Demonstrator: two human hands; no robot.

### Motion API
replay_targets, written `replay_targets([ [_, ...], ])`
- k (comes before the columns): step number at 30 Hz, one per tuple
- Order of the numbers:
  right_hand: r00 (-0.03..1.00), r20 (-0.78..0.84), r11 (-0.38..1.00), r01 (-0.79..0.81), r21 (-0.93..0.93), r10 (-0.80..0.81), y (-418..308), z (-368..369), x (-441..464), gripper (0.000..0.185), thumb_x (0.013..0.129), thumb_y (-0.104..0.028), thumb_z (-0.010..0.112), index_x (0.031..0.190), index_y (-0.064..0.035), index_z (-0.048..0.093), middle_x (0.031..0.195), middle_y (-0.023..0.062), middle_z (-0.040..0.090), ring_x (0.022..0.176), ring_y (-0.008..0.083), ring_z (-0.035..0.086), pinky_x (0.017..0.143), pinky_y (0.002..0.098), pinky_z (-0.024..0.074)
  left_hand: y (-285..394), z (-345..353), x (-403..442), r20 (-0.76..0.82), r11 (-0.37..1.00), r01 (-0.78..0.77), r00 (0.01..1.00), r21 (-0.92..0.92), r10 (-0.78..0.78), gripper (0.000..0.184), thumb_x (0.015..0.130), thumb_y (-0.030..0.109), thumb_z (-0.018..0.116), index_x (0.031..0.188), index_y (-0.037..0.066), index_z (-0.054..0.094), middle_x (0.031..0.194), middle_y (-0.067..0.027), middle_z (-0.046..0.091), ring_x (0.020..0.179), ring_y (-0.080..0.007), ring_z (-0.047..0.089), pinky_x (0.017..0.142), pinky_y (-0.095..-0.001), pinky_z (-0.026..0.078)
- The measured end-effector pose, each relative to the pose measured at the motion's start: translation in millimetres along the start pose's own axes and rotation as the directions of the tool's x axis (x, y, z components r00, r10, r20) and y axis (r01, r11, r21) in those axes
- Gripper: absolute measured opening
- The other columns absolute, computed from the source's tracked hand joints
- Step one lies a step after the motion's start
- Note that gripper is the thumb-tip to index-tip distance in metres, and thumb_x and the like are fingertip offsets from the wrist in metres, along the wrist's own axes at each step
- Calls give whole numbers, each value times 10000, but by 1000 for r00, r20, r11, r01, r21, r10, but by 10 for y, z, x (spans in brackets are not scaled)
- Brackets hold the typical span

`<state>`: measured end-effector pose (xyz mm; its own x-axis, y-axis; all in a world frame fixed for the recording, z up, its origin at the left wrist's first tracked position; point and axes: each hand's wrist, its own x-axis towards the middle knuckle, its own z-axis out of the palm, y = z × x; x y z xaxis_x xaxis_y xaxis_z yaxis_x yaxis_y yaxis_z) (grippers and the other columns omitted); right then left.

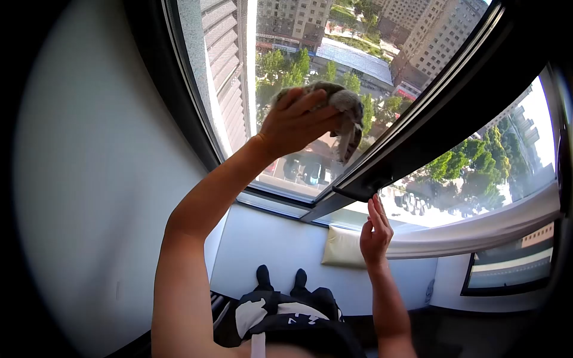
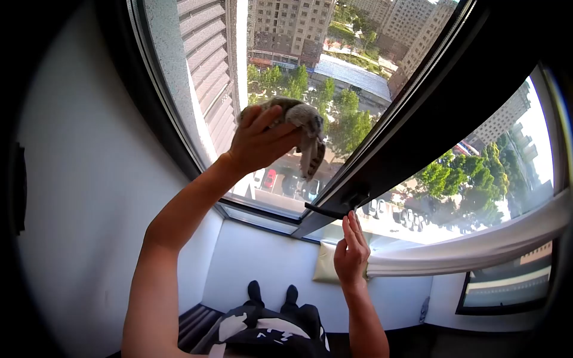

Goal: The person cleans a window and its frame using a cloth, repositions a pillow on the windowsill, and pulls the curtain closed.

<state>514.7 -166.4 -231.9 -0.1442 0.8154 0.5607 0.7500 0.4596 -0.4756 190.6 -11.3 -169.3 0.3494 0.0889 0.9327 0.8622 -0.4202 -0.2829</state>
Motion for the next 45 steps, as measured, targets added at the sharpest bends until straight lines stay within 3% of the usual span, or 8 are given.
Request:
replay_targets([
  [4,1000,-21,999,-1,-40,0,-64,26,18,449,811,135,475,1209,68,671,1324,259,614,1291,386,560,1074,423,468,-633,-358,-491,-98,941,328,942,83,-320,401,909,308,658,1207,39,649,1308,-244,552,1298,-542,427,1063,-598,374],
  [7,1000,-10,999,-20,-32,19,-80,31,22,442,819,132,475,1211,69,670,1324,263,612,1293,390,557,1077,422,466,-915,-312,-1012,-84,791,611,787,-26,-611,363,1009,269,501,1175,-38,604,1237,-301,574,1192,-536,501,1031,-583,391],
  [10,998,16,998,-53,-22,53,-40,33,-8,441,829,135,467,1217,70,666,1325,263,612,1297,384,556,1078,417,463,-643,-130,-702,-322,795,580,797,177,-510,322,1011,159,446,1190,-73,580,1210,-289,576,1109,-491,509,990,-539,370],
  [15,998,-4,998,-62,12,62,-15,84,-21,445,843,150,447,1224,69,663,1345,265,598,1300,389,552,986,391,536,-119,3,-412,-244,847,530,817,-40,-522,403,1004,268,496,1316,29,585,1459,-271,465,1433,-565,221,1161,-637,169],
  [21,998,9,998,-55,-17,56,12,94,-52,457,855,152,427,1238,60,659,1370,248,589,1295,378,561,802,337,605,881,412,-129,-101,936,198,967,-291,-236,343,907,339,630,1243,289,680,1443,79,547,1472,-198,324,1231,-470,166],
  [33,998,-29,997,-55,-49,54,29,131,-63,457,871,121,424,1259,46,653,1377,237,588,1280,368,576,762,326,613,651,353,-414,84,949,-174,976,-262,202,283,917,227,603,1154,342,707,1431,108,534,1445,-51,316,1270,-396,85],
  [39,996,-39,994,-88,-58,86,-2,140,-79,441,883,113,424,1252,44,657,1376,235,588,1266,349,590,756,322,617,-160,-41,-1344,27,990,142,989,-10,-142,327,884,347,735,1204,296,689,1464,66,510,1463,-285,341,1206,-454,274],
  [45,995,-20,992,-101,-70,100,-14,143,-112,464,898,105,405,1296,26,631,1420,227,556,1273,314,588,832,320,598,-460,-27,-1925,-189,880,465,876,98,-443,392,1024,306,502,1369,140,585,1456,-202,487,1396,-510,352,1120,-615,322],
])
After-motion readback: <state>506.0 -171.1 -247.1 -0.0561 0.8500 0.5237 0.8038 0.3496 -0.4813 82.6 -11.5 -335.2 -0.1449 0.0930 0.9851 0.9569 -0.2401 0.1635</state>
